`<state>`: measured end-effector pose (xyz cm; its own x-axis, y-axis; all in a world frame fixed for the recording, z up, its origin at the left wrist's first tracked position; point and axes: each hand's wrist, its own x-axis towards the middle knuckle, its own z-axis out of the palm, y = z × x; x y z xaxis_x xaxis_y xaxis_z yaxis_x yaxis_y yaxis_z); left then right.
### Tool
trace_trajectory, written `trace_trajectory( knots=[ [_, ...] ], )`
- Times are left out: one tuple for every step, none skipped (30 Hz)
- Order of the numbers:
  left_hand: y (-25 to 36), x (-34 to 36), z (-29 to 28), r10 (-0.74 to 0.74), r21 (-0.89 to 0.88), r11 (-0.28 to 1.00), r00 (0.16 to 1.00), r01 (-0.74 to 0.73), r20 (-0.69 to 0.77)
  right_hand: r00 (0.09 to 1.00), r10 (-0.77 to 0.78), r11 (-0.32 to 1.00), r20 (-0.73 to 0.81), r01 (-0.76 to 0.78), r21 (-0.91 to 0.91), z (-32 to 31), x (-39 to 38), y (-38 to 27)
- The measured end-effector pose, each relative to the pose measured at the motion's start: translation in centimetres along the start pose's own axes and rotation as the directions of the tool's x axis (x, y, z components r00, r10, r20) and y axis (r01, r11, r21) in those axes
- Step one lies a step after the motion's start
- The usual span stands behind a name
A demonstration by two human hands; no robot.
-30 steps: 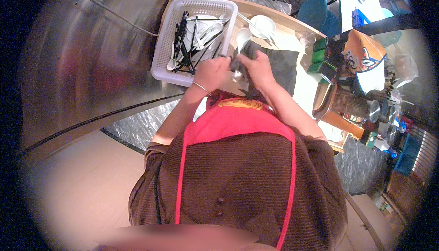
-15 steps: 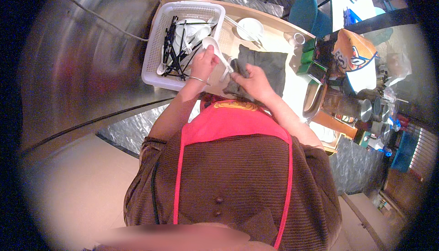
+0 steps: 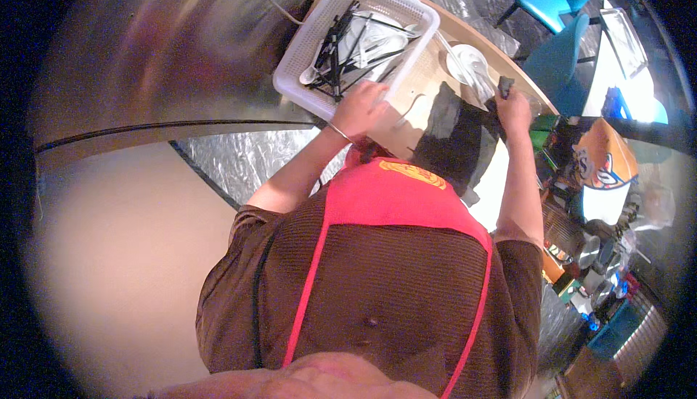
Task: The person dries spoons, forks, and chopsticks with a dark cloth after washing, then places them into a white plastic basket on the counter. The person handles items one at a time, wiping each piece before setting it aside.
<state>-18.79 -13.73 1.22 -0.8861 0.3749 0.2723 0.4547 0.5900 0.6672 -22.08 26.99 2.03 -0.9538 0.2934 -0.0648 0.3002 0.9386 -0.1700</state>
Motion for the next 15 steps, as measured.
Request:
trace_trajectory(
  knots=[
    [-1.6, 0.0, -1.2, -0.022, 0.048, 0.999, 0.999, 0.023, -0.032, 0.999, -0.023, 1.0, 0.026, 0.022, 0.017, -0.1, 0.1, 0.1],
    [-3.3, 0.0, -2.3, -0.026, 0.089, 0.996, 0.997, 0.033, -0.073, 0.999, -0.022, 1.0, 0.041, 0.022, 0.012, -0.6, 0.0, 0.2],
    [-4.9, -0.2, -3.5, -0.193, 0.196, 0.961, 0.98, 0.197, -0.041, 0.998, -0.019, 0.999, 0.06, 0.021, -0.036, -1.2, -0.2, 0.4],
    [-6.8, -0.1, -5.0, -0.07, 0.361, 0.93, 0.997, 0.075, -0.026, 0.997, -0.013, 0.999, 0.07, 0.017, -0.049, -2.1, -0.5, 0.6],
    [-8.4, 0.2, -5.8, -0.274, 0.337, 0.9, 0.96, 0.276, -0.054, 0.999, 0.004, 0.999, 0.051, -0.002, -0.05, -3.0, -0.9, 0.8],
    [-9.9, 0.4, -6.8, -0.33, 0.415, 0.85, 0.942, 0.323, -0.057, 0.999, 0.021, 0.998, 0.03, -0.019, -0.052, -4.1, -1.3, 1.0],
    [-11.4, 1.2, -7.5, -0.482, 0.543, 0.727, 0.876, 0.42, -0.032, 0.998, 0.035, 0.998, -0.044, -0.032, 0.051, -5.1, -1.9, 1.1],
    [-12.4, 1.7, -7.9, -0.582, 0.616, 0.629, 0.813, 0.474, -0.031, 0.995, 0.007, 0.995, -0.1, 0.004, 0.103, -6.3, -2.3, 1.3],
    [-13.3, 2.3, -8.3, -0.629, 0.638, 0.598, 0.777, 0.486, -0.003, 0.991, 0.05, 0.98, -0.127, -0.024, 0.198, -7.1, -2.9, 1.3],
    [-13.9, 2.8, -8.4, -0.681, 0.659, 0.565, 0.732, 0.497, 0.031, 0.981, 0.075, 0.957, -0.181, -0.019, 0.29, -7.9, -3.4, 1.3],
    [-14.3, 3.2, -8.2, -0.715, 0.664, 0.546, 0.697, 0.511, 0.052, 0.97, 0.123, 0.915, -0.209, -0.029, 0.401, -8.4, -4.1, 1.1],
    [-14.5, 3.7, -8.0, -0.747, 0.669, 0.526, 0.661, 0.525, 0.068, 0.969, 0.109, 0.879, -0.222, 0.011, 0.476, -8.7, -5.0, 0.9],
    [-14.6, 4.1, -7.8, -0.774, 0.677, 0.502, 0.628, 0.538, 0.076, 0.967, 0.12, 0.832, -0.225, 0.025, 0.554, -8.7, -6.0, 0.6],
    [-14.6, 4.4, -7.5, -0.775, 0.67, 0.501, 0.628, 0.548, 0.066, 0.967, 0.153, 0.769, -0.206, 0.014, 0.639, -8.7, -7.1, 0.4],
    [-14.5, 4.7, -7.3, -0.775, 0.665, 0.496, 0.631, 0.559, 0.048, 0.961, 0.177, 0.758, -0.212, 0.005, 0.653, -8.4, -8.0, -0.1]
  ],
)
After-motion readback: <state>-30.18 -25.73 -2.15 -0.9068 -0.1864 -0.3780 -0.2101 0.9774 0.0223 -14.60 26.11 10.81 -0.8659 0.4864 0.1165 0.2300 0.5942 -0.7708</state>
